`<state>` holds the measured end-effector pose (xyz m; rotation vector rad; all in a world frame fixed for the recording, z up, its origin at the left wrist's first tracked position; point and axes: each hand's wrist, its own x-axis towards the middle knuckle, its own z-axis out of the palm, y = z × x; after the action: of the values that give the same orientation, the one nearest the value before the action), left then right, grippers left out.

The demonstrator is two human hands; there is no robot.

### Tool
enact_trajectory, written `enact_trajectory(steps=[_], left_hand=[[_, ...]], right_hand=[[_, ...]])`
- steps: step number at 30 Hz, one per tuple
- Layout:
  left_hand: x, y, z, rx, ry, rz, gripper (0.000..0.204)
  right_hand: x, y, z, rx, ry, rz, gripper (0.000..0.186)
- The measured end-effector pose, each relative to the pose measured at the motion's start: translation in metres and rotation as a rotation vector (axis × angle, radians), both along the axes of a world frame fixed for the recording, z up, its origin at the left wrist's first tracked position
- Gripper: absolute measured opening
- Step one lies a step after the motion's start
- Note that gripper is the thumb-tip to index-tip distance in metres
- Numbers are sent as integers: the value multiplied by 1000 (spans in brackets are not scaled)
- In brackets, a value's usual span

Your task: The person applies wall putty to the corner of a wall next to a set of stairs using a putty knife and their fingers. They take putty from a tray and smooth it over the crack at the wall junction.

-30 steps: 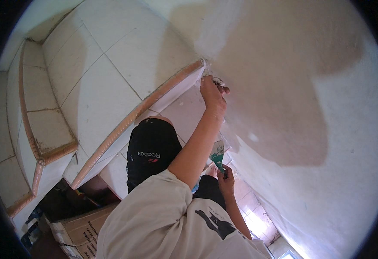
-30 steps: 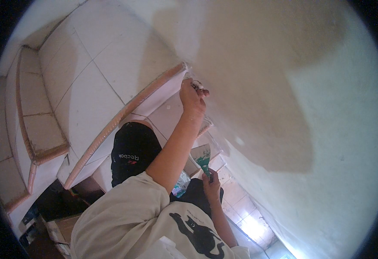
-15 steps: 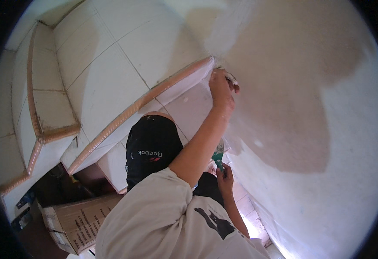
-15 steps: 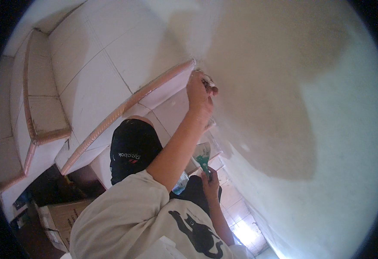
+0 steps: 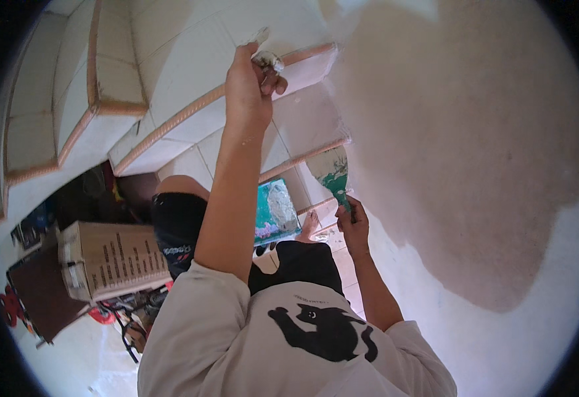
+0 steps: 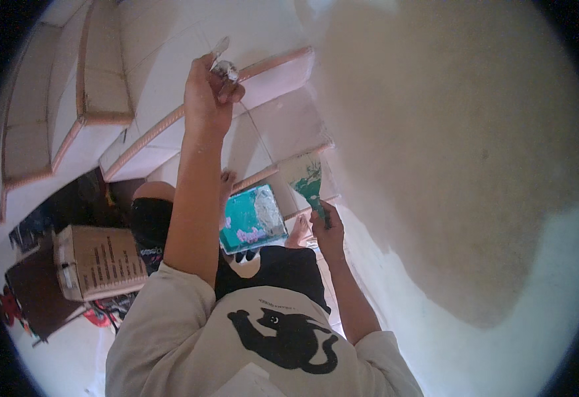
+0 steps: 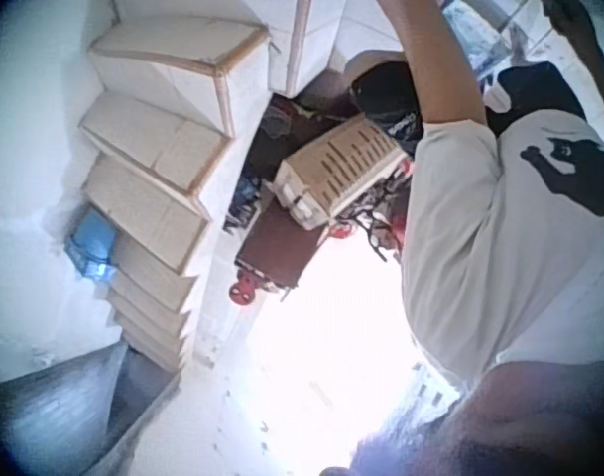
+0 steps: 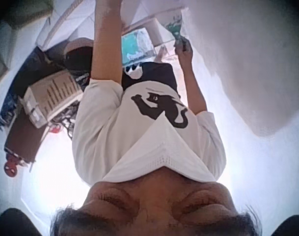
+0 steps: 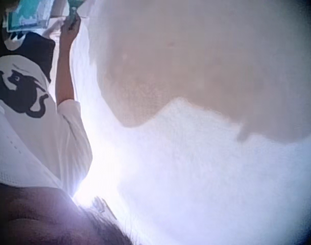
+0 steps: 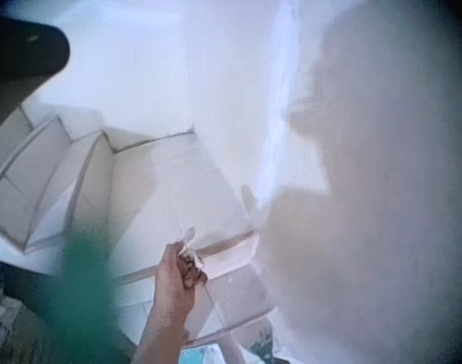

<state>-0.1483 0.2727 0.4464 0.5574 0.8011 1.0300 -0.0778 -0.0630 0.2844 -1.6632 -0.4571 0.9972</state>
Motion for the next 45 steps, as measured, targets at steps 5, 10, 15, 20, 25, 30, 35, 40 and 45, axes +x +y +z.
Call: enact_trajectory(steps=[5,10,15,20,25,30,35,40,45], left_hand=[[-61,-53,-23,-37,127,112,22],[-126,-106,-44,-108,269,189,23],[-162,-139,-63,-161,427,289,19],[-181,-155,-37,-3,494,139,20],[-246,-162,48,125,629,-29,43],[-190,-140,112,241,640,29,37],[-146,-109,103,274,583,13,36],[-130,-60,77,285,733,-73,38],[-125,-44,91,351,522,1,43]], right_hand=[[20,-12,-14,8,112,93,35],[35,-19,-24,-74,251,149,34],[37,-36,-52,-145,271,196,32],[38,-39,-78,-94,54,245,31],[29,16,-43,-62,18,204,31],[52,83,-78,-199,-271,158,37],[64,148,-104,-304,-305,142,42],[72,186,-132,-313,-240,120,42],[58,219,-167,-265,-164,-7,41]])
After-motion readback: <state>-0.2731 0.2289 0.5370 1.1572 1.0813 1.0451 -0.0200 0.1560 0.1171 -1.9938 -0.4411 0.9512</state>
